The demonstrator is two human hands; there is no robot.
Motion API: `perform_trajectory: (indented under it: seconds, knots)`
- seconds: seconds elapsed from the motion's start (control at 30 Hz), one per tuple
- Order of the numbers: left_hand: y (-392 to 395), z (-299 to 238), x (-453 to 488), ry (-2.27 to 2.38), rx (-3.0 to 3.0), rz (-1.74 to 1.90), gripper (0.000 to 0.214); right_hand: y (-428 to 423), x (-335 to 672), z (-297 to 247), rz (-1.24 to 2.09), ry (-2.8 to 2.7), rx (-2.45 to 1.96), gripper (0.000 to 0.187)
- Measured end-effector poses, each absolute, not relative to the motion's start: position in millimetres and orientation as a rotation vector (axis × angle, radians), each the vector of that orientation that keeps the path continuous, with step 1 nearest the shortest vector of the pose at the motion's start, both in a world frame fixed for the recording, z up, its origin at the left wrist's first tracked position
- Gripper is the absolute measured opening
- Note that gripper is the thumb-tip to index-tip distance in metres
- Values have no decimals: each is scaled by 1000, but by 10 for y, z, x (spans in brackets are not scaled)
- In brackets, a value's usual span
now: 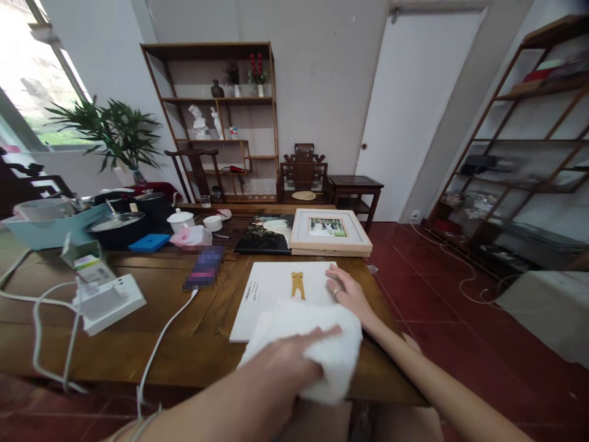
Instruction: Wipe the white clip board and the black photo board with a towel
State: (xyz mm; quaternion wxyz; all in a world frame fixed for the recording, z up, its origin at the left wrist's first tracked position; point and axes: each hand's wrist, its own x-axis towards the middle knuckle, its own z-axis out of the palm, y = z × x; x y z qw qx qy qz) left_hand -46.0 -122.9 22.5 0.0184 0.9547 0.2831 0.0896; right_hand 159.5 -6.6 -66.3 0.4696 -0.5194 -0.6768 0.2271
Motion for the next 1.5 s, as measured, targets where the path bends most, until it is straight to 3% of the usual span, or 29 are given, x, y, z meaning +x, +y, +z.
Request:
perform_trajectory:
  seconds: [0.13, 0.23, 0.37, 0.53, 0.73, 0.97, 1.13, 1.3, 1.5]
  knots:
    - [-897, 693, -754, 1305, 2926, 590, 51, -82, 1577, -670, 469, -1791, -1329, 28]
    - [-631, 724, -841, 1516, 3017, 544, 47, -97, 1566, -664, 431, -1819, -1342, 30]
    - [-410, 353, -889, 1458, 3043, 170, 41, -110, 1561, -649, 420, -1855, -1344, 30]
    - [-254, -24, -1045, 1479, 2948, 118, 42, -122, 1554, -634, 417, -1868, -1350, 30]
    - [-234, 62, -1055, 1459, 2821, 30, 40, -127, 1553, -633, 424, -1889, -1357, 30]
    - [-913, 201, -826, 1448, 2715, -189, 39, -143, 1551, -626, 432, -1894, -1385, 32]
    - [-1085, 189, -894, 1423, 2716, -147, 32, -141, 1553, -642, 418, -1917, -1388, 32]
    - [-651, 97, -1030, 1298, 2812, 104, 16, -135, 1551, -655, 403, -1917, -1380, 31]
    - [6, 5, -1127, 1303, 2755, 134, 39, -141, 1548, -635, 407, -1926, -1370, 32]
